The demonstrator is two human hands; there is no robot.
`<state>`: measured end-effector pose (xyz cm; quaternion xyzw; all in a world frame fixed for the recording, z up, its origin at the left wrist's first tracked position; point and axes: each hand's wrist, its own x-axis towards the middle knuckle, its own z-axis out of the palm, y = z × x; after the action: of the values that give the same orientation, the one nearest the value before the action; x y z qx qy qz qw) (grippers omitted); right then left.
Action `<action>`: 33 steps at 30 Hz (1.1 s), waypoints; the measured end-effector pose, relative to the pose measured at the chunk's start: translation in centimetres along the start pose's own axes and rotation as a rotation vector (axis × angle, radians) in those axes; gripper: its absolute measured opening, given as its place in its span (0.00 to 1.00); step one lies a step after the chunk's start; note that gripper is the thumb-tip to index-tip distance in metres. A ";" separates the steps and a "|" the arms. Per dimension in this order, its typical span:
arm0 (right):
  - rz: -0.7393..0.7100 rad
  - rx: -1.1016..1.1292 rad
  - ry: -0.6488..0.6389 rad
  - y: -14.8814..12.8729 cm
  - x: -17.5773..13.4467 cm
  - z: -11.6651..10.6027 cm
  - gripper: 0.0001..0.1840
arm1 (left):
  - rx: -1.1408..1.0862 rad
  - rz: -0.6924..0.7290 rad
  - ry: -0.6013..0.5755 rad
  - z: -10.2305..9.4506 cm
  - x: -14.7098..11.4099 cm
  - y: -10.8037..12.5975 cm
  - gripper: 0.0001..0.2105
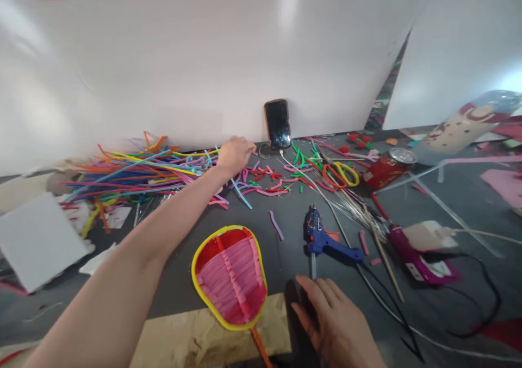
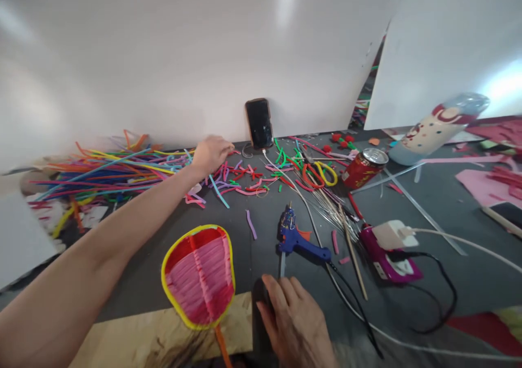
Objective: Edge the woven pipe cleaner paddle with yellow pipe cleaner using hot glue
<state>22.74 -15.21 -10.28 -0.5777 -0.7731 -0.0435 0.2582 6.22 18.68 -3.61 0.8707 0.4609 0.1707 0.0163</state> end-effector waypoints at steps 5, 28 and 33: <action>-0.055 -0.008 0.004 1.6 0.1 -0.5 0.13 | -0.774 -0.241 0.237 -4.4 -2.8 0.7 0.11; 0.591 -0.362 -0.583 17.0 20.2 -0.3 0.24 | -1.306 -0.279 0.431 -13.2 -23.1 0.3 0.07; 0.574 -0.421 -0.424 16.1 19.8 -4.6 0.32 | -1.248 -0.173 0.419 -12.8 -25.0 1.5 0.12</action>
<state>35.16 5.68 -1.11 -0.8063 -0.5908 -0.0070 -0.0290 -9.45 -4.03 1.63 0.6062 0.3371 0.5694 0.4411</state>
